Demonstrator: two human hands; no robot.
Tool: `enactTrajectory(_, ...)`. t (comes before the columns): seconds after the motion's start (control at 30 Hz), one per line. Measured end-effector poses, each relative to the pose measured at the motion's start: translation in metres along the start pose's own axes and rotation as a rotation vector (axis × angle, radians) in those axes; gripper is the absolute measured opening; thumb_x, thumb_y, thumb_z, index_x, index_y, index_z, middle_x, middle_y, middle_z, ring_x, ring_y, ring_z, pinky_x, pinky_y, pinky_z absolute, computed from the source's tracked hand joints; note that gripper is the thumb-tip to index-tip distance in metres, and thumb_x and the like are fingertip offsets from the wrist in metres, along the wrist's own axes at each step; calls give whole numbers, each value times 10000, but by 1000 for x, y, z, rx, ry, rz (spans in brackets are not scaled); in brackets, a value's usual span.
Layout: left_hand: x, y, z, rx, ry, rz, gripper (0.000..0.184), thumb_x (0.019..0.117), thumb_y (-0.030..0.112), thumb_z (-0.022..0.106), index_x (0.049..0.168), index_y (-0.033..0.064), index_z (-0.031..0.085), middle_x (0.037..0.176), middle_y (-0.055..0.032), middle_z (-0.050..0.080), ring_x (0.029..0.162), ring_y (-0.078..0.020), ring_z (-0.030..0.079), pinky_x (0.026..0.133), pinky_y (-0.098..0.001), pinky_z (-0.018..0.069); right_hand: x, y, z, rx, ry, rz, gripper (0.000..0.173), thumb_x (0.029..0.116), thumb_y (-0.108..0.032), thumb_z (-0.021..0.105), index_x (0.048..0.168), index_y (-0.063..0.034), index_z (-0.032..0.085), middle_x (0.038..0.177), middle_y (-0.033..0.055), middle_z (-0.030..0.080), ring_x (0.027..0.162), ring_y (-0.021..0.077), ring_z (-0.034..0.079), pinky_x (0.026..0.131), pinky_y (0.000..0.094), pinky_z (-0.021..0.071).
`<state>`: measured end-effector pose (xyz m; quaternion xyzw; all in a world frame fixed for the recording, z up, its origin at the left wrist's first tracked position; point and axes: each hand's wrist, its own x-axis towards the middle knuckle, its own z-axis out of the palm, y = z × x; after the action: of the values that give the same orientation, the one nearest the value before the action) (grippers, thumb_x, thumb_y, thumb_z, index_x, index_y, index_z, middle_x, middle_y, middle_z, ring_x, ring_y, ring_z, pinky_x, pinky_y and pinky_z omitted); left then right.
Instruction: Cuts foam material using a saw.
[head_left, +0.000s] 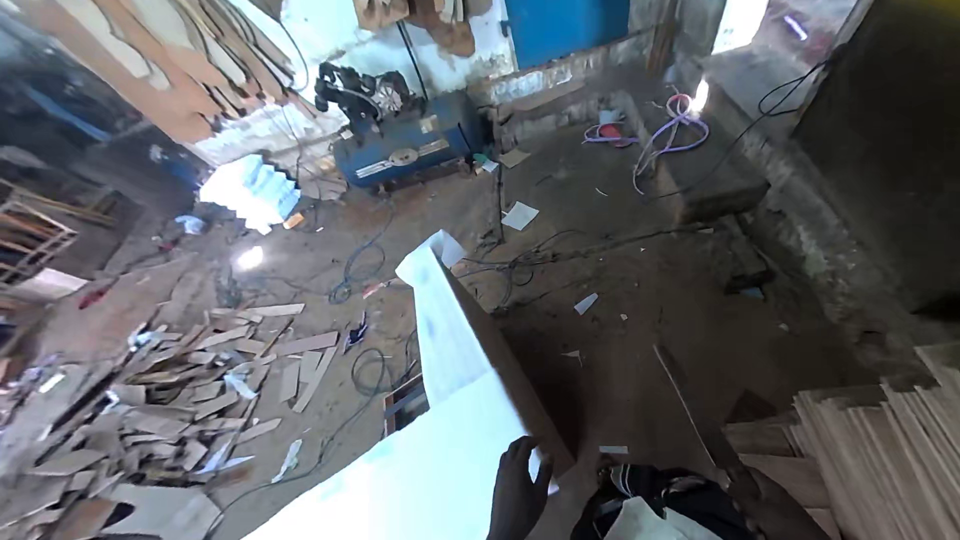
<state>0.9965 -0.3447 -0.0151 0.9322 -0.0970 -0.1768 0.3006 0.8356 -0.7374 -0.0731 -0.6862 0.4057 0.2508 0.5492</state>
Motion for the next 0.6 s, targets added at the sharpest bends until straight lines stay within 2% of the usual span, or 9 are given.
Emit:
enactTrajectory(0.13, 68, -2, -25, 43, 42, -38, 439, 993, 443, 563, 1331, 182, 662, 1381, -54, 636, 1281, -237, 589, 1086, -449, 480, 52, -57, -2, -23, -46, -9, 504, 1029, -414, 599, 1405, -91, 508, 994, 137, 669, 643, 233, 644, 583, 412, 572)
enactTrajectory(0.2, 101, -3, -30, 44, 48, -87, 451, 984, 468, 563, 1326, 194, 667, 1376, -51, 638, 1275, -243, 589, 1080, -457, 480, 84, -96, -1, 1, -86, -10, 457, 1053, -443, 541, 1352, -98, 536, 1003, 114, 693, 625, 213, 649, 559, 381, 569)
enactTrajectory(0.27, 137, -2, -33, 54, 46, -132, 476, 986, 501, 548, 1331, 195, 664, 1361, -52, 644, 1266, -249, 593, 1073, -463, 486, 121, -142, -2, 19, -140, -6, 466, 1080, -476, 455, 1366, -117, 531, 1021, 98, 708, 610, 198, 637, 538, 356, 548)
enactTrajectory(0.37, 188, -2, -38, 73, 52, -215, 503, 989, 527, 534, 1343, 191, 656, 1362, -56, 644, 1265, -256, 594, 1076, -467, 487, 185, -225, -4, -12, -254, -30, 487, 1100, -470, 387, 1475, -167, 455, 1067, 91, 711, 607, 191, 640, 530, 344, 546)
enactTrajectory(0.47, 234, 1, -51, 99, 65, -356, 515, 978, 539, 541, 1348, 199, 656, 1361, -60, 645, 1246, -279, 608, 1044, -489, 509, 240, -319, -6, -89, -384, -67, 503, 1098, -470, 395, 1528, -209, 400, 1117, 96, 702, 636, 197, 645, 560, 351, 550)
enactTrajectory(0.6, 302, 8, -90, 214, 133, -502, 493, 963, 521, 587, 1325, 197, 669, 1366, -91, 638, 1254, -322, 603, 1020, -542, 509, 296, -446, 0, -170, -601, -106, 557, 1093, -473, 410, 1596, -300, 246, 1150, 83, 682, 641, 174, 626, 564, 322, 534)
